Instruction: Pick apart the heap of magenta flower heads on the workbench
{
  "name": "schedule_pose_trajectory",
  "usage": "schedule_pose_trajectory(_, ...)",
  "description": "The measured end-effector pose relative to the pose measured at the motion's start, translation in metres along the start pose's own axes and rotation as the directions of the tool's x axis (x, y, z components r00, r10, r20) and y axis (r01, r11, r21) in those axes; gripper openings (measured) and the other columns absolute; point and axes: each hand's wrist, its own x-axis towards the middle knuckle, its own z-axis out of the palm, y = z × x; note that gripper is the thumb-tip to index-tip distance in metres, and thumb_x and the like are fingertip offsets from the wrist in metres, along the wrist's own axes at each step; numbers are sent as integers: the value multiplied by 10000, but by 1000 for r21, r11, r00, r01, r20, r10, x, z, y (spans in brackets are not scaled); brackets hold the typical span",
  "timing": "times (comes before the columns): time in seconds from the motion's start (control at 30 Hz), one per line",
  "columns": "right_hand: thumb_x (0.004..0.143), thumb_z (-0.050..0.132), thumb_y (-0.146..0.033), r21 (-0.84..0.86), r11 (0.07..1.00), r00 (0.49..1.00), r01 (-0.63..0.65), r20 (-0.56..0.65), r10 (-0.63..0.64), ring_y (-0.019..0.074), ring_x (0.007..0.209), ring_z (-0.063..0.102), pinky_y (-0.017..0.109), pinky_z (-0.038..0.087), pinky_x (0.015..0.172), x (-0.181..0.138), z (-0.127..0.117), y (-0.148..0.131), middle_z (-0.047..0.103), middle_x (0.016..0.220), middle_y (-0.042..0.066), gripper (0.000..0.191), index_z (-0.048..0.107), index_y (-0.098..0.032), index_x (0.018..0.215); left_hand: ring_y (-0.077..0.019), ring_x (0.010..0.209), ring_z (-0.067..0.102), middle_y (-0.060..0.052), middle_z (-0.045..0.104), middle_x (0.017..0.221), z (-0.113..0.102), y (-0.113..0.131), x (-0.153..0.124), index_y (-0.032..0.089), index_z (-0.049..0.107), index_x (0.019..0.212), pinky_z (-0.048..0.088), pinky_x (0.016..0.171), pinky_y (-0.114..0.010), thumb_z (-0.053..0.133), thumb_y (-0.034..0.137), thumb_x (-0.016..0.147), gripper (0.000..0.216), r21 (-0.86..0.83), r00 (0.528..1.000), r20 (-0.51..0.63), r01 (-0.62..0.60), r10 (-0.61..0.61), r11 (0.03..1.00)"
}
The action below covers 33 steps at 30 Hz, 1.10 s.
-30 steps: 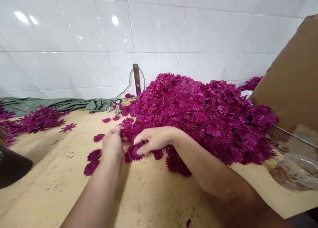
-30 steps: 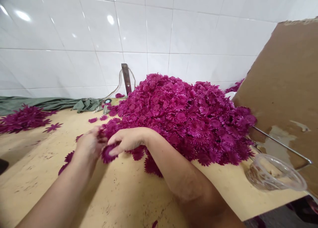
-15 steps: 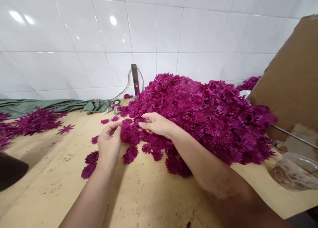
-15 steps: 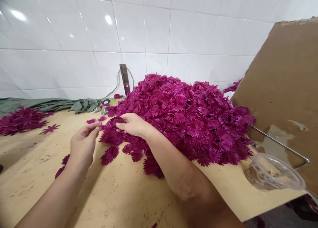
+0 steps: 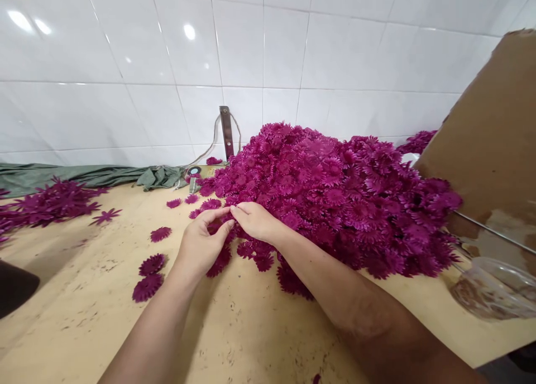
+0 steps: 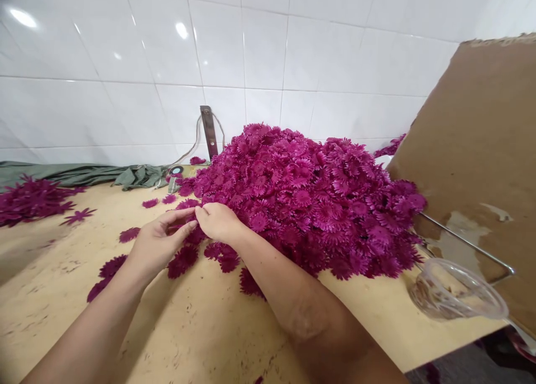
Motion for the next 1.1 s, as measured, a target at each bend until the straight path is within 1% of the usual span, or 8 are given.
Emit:
schedule_pose_trajectory(0.1, 884, 333, -300, 112, 993, 997, 41, 63, -48, 88, 573, 344, 236, 288, 559, -1, 3, 3, 366, 602, -28, 321, 353, -177, 589, -163, 683, 574, -25, 670, 708, -1, 2, 0, 178, 679, 692, 446, 729, -308, 665, 313, 526, 214, -43, 992, -72, 96, -99, 994)
schedule_pose_trajectory(0.2, 845, 408, -363, 103, 993, 993, 60, 91, -69, 79, 553, 312, 229, 252, 513, -4, 3, 2, 346, 605, -44, 308, 321, -186, 608, -129, 570, 523, 11, 604, 549, -1, 2, 0, 174, 620, 579, 425, 615, -264, 676, 314, 490, 174, -130, 969, -158, 173, -192, 976)
schedule_pose_trajectory(0.27, 816, 454, -355, 84, 994, 991, 77, 100, -85, 71, 534, 285, 227, 223, 490, -6, 1, -1, 322, 595, -55, 307, 298, -189, 610, -117, 552, 508, 20, 582, 526, 0, 0, 1, 169, 594, 565, 409, 577, -243, 685, 308, 464, 194, -232, 953, -183, 196, -240, 953)
schedule_pose_trajectory(0.43, 777, 502, -308, 135, 985, 959, 110, 246, -141, 59, 507, 298, 210, 244, 479, -10, -5, -8, 314, 563, -73, 248, 338, -185, 638, -85, 469, 452, 38, 538, 488, 1, -2, 5, 165, 544, 559, 383, 505, -223, 668, 287, 456, 202, -402, 885, -263, 261, -384, 878)
schedule_pose_trajectory(0.6, 778, 484, -280, 96, 984, 941, 150, 292, -172, 61, 516, 306, 210, 258, 488, -8, -7, -5, 324, 567, -72, 236, 327, -184, 631, -70, 388, 396, 57, 479, 430, 7, 3, 3, 166, 510, 575, 319, 419, -203, 644, 251, 466, 193, -456, 856, -232, 324, -462, 829)
schedule_pose_trajectory(0.8, 793, 465, -255, 19, 975, 886, 221, 413, -209, 64, 516, 280, 220, 246, 487, -10, -22, -9, 286, 578, -69, 261, 290, -188, 611, -72, 403, 394, 63, 462, 439, 18, 5, -1, 172, 479, 590, 335, 442, -210, 620, 245, 496, 185, -480, 863, -231, 302, -450, 824)
schedule_pose_trajectory(0.93, 802, 455, -237, -21, 957, 848, 288, 471, -245, 64, 515, 265, 229, 242, 496, -11, -32, -11, 270, 581, -66, 289, 266, -187, 588, -79, 436, 388, 61, 452, 472, 20, 3, 1, 181, 472, 592, 336, 454, -223, 618, 317, 521, 212, -414, 897, -235, 257, -376, 873)
schedule_pose_trajectory(1.1, 789, 456, -223, 9, 968, 836, 252, 501, -222, 61, 502, 246, 232, 228, 487, -11, -36, -8, 257, 571, -69, 282, 258, -190, 591, -80, 421, 354, 71, 417, 457, 20, -4, 2, 194, 467, 596, 303, 427, -222, 630, 401, 545, 269, -357, 919, -229, 227, -320, 906)
